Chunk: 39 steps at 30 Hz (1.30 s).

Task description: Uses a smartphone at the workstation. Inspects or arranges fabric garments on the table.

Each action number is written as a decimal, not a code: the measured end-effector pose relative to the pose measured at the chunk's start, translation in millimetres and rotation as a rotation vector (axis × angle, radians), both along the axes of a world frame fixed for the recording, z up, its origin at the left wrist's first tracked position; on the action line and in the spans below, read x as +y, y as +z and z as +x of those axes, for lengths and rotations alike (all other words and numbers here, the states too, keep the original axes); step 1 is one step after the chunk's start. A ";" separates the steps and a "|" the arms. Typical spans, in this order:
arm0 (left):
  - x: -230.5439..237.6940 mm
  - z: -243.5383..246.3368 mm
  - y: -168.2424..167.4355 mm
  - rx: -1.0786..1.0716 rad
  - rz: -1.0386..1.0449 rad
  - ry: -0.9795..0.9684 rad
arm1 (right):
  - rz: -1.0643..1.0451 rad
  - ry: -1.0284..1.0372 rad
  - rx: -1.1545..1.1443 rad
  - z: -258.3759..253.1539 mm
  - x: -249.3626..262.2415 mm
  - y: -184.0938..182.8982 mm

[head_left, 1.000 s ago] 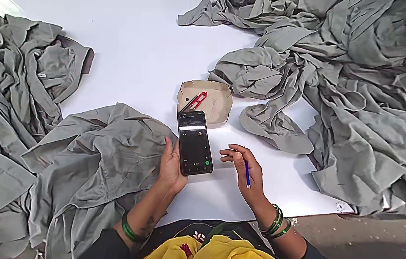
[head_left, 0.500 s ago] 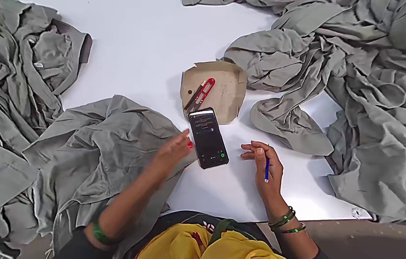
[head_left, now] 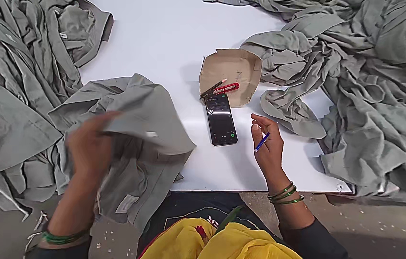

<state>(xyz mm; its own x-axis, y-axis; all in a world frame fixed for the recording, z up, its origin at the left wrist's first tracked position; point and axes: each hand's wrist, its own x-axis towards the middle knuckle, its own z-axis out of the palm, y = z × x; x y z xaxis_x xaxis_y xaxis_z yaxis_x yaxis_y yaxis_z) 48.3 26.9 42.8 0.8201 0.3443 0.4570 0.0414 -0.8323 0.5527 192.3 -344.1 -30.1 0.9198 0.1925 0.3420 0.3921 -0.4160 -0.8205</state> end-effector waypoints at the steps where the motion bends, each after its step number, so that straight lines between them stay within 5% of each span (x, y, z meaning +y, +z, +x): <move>1: 10.5 -3.1 16.7 -0.088 -0.173 0.083 | 0.021 0.026 -0.012 -3.7 2.9 10.2; 4: 67.5 -30.1 34.0 -0.261 -0.516 0.163 | 0.048 0.146 0.021 -20.0 17.3 34.4; 8: 100.6 -33.5 63.6 -0.299 -0.328 -0.165 | 0.052 0.414 0.120 -39.1 54.6 54.2; 10: 66.6 -7.7 94.6 -0.287 -0.281 -0.293 | 0.058 0.564 0.165 -50.4 75.4 57.8; 12: -5.7 29.6 142.1 -0.175 -0.528 0.032 | 0.064 0.707 0.225 -60.2 91.2 56.2; 14: -16.5 63.4 157.4 -0.092 -0.557 0.330 | 0.061 0.804 0.270 -62.7 93.2 49.3; 17: -44.2 7.4 115.7 -0.129 -0.060 0.301 | 0.134 0.830 0.398 -47.7 76.0 35.0; 19: -104.8 -46.2 46.1 -0.262 0.163 0.216 | 0.154 0.774 0.481 -33.6 64.2 23.0; 23: -165.9 -110.0 -69.3 0.129 0.258 0.165 | 0.109 0.758 0.477 -7.3 59.3 20.0; 28: -148.1 -102.6 -97.9 0.577 0.243 0.198 | 0.136 0.865 0.388 3.5 83.3 27.9; 30: -135.3 -93.5 -66.8 0.750 0.174 0.183 | 0.159 0.921 0.352 6.5 92.3 38.7; 33: -89.3 -102.1 29.5 0.836 -0.031 0.142 | 0.113 0.996 0.226 20.1 93.7 63.7; 37: -10.9 -141.3 198.0 0.477 0.073 0.047 | 0.142 0.992 0.001 37.8 97.3 106.4; 39: 28.6 -154.9 290.4 0.286 -0.150 0.136 | 0.200 1.003 -0.050 34.7 100.4 122.6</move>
